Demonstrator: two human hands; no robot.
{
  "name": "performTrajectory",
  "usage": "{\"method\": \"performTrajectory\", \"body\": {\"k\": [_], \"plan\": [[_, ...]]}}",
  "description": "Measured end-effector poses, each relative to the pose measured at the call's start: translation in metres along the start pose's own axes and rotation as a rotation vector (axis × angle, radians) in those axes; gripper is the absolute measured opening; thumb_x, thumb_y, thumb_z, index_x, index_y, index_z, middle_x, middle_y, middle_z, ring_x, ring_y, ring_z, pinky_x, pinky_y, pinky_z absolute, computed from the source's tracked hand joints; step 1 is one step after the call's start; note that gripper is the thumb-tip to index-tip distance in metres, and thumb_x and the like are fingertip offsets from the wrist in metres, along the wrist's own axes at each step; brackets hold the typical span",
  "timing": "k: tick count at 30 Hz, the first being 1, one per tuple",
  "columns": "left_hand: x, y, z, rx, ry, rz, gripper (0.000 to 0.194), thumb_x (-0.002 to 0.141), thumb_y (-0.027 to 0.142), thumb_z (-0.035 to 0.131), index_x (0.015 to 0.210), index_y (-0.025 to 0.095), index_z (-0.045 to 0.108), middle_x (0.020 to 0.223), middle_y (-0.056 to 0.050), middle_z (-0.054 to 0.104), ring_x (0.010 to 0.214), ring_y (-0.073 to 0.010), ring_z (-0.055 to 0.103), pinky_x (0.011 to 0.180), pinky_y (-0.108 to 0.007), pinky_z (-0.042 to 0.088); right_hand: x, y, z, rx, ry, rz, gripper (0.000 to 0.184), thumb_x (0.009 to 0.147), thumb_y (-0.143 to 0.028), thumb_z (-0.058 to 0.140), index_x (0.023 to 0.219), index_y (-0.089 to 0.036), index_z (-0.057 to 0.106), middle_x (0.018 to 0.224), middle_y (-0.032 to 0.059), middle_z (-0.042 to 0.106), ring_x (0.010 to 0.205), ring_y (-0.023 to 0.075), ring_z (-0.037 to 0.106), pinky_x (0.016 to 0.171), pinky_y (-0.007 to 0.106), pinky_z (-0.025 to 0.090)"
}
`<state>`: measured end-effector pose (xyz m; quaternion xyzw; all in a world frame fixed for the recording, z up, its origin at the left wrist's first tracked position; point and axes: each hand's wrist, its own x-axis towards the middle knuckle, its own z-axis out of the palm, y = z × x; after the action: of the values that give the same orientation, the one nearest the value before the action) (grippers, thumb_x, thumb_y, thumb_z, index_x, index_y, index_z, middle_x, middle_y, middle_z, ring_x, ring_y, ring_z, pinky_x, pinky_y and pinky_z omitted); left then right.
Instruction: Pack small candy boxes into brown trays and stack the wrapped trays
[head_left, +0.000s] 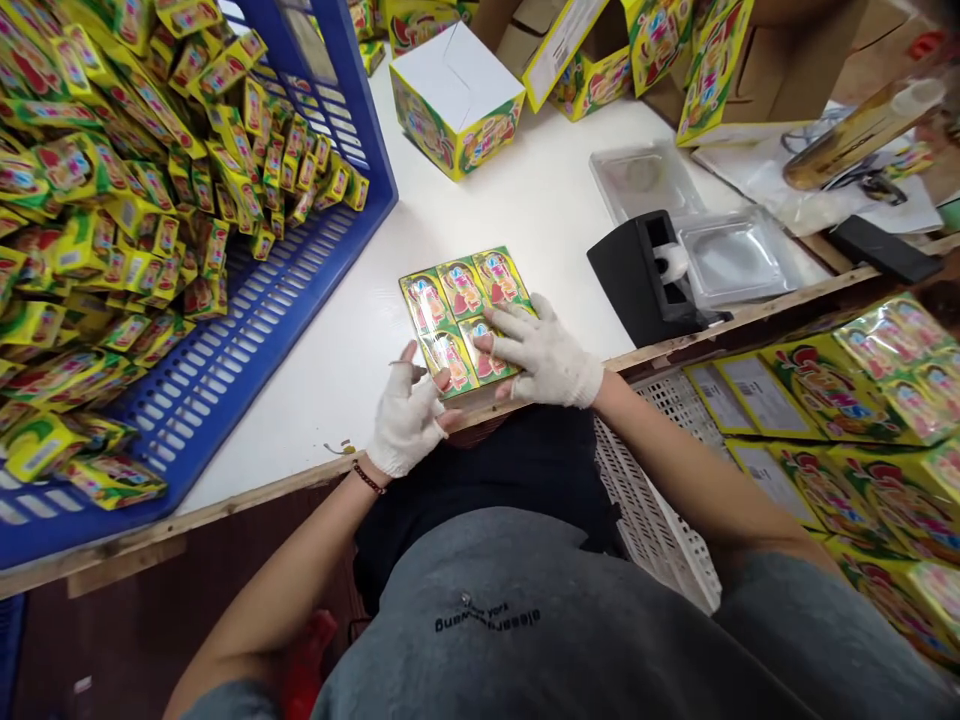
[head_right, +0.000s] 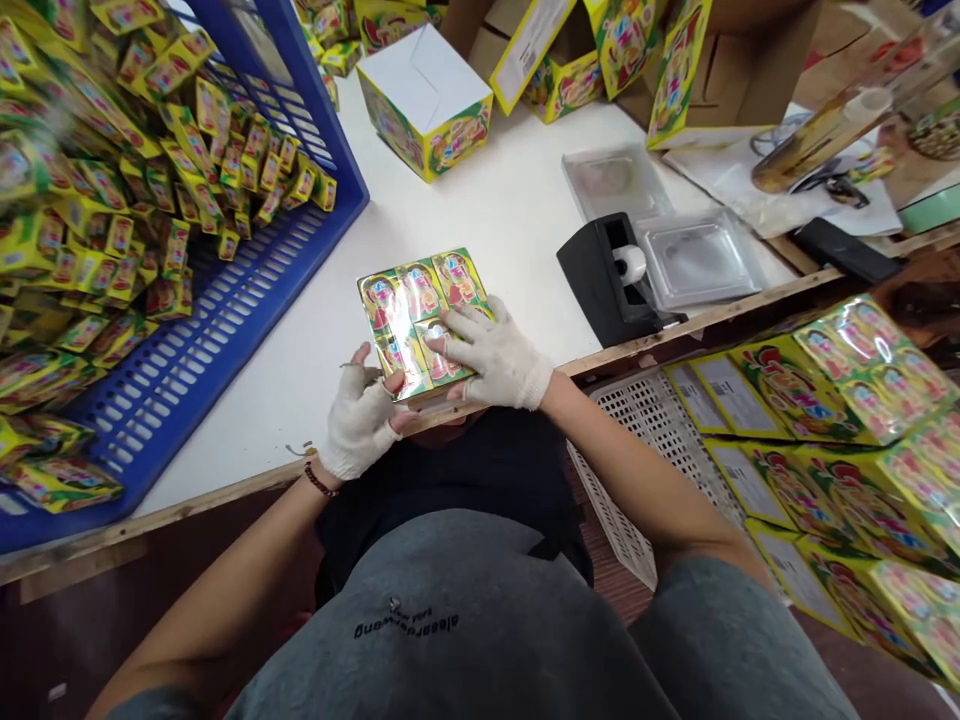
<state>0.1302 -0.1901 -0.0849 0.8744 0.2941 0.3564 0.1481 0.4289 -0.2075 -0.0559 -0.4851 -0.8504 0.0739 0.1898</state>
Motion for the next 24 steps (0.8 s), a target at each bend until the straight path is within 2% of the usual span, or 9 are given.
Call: {"method": "performTrajectory", "body": {"k": [3, 6, 11, 14, 16, 17, 20, 22, 24], "plan": [[-0.007, -0.002, 0.011, 0.043, 0.037, 0.079, 0.022, 0.097, 0.031, 0.069, 0.119, 0.025, 0.072, 0.113, -0.013, 0.071, 0.089, -0.0238, 0.067, 0.077, -0.042, 0.055, -0.021, -0.006, 0.011, -0.106, -0.004, -0.085, 0.057, 0.096, -0.039, 0.069, 0.151, -0.031, 0.058, 0.167, 0.0122, 0.049, 0.153, 0.0399, 0.044, 0.124, 0.068, 0.027], [-0.003, -0.004, 0.016, 0.043, 0.028, 0.155, 0.011, 0.098, 0.02, 0.064, 0.101, 0.022, 0.074, 0.08, -0.005, 0.068, 0.069, -0.0188, 0.06, 0.065, -0.034, 0.047, -0.031, -0.007, 0.026, -0.136, 0.06, -0.12, 0.049, 0.102, -0.025, 0.06, 0.15, -0.034, 0.059, 0.162, 0.0074, 0.056, 0.152, 0.032, 0.047, 0.123, 0.062, 0.034], [0.013, 0.006, 0.006, 0.196, 0.098, 0.346, 0.009, 0.096, 0.02, 0.068, 0.088, 0.02, 0.07, 0.077, -0.005, 0.068, 0.069, -0.018, 0.059, 0.065, -0.033, 0.047, -0.036, -0.026, 0.042, -0.139, 0.275, -0.179, 0.046, 0.103, -0.016, 0.056, 0.145, -0.033, 0.063, 0.153, 0.0059, 0.065, 0.15, 0.0267, 0.051, 0.12, 0.054, 0.044], [0.022, 0.01, -0.003, 0.199, 0.061, 0.39, 0.011, 0.093, 0.015, 0.065, 0.084, 0.021, 0.067, 0.081, -0.006, 0.069, 0.071, -0.0188, 0.06, 0.066, -0.033, 0.048, -0.051, -0.024, 0.032, -0.015, 0.297, -0.156, 0.038, 0.102, -0.02, 0.054, 0.136, -0.03, 0.068, 0.143, 0.008, 0.071, 0.143, 0.0247, 0.058, 0.118, 0.051, 0.048], [0.026, 0.008, -0.006, 0.163, 0.023, 0.368, 0.012, 0.09, 0.012, 0.062, 0.082, 0.021, 0.066, 0.082, -0.006, 0.069, 0.071, -0.0195, 0.061, 0.066, -0.034, 0.048, -0.071, -0.006, 0.01, 0.049, 0.376, 0.016, 0.03, 0.102, -0.024, 0.052, 0.125, -0.027, 0.071, 0.129, 0.01, 0.076, 0.128, 0.0238, 0.067, 0.108, 0.046, 0.054], [0.028, 0.006, -0.005, 0.153, 0.018, 0.355, 0.013, 0.088, 0.011, 0.061, 0.08, 0.021, 0.065, 0.08, -0.006, 0.068, 0.07, -0.0198, 0.06, 0.066, -0.034, 0.048, -0.084, 0.008, -0.006, 0.043, 0.457, 0.186, 0.027, 0.102, -0.027, 0.051, 0.12, -0.025, 0.072, 0.121, 0.0113, 0.076, 0.119, 0.024, 0.069, 0.104, 0.045, 0.055], [0.035, 0.001, 0.003, 0.159, 0.055, 0.348, 0.017, 0.086, 0.01, 0.061, 0.073, 0.021, 0.061, 0.074, -0.005, 0.063, 0.067, -0.0201, 0.058, 0.065, -0.034, 0.047, -0.123, 0.055, -0.062, -0.044, 0.695, 0.874, 0.028, 0.102, -0.031, 0.049, 0.114, -0.017, 0.07, 0.12, 0.0172, 0.071, 0.118, 0.0262, 0.063, 0.111, 0.046, 0.046], [0.042, 0.0, 0.011, 0.173, 0.082, 0.355, 0.016, 0.084, 0.01, 0.061, 0.072, 0.021, 0.062, 0.074, -0.005, 0.063, 0.067, -0.0203, 0.058, 0.065, -0.034, 0.047, -0.141, 0.082, -0.093, 0.025, 0.655, 1.134, 0.029, 0.101, -0.031, 0.048, 0.11, -0.013, 0.07, 0.12, 0.0205, 0.069, 0.117, 0.0271, 0.059, 0.111, 0.045, 0.043], [0.05, 0.0, 0.019, 0.186, 0.097, 0.356, 0.015, 0.083, 0.01, 0.06, 0.073, 0.021, 0.063, 0.077, -0.006, 0.066, 0.069, -0.0206, 0.059, 0.065, -0.034, 0.048, -0.148, 0.102, -0.109, 0.172, 0.53, 1.198, 0.032, 0.102, -0.032, 0.047, 0.098, -0.012, 0.071, 0.098, 0.0166, 0.072, 0.094, 0.0237, 0.062, 0.094, 0.042, 0.049]]}}
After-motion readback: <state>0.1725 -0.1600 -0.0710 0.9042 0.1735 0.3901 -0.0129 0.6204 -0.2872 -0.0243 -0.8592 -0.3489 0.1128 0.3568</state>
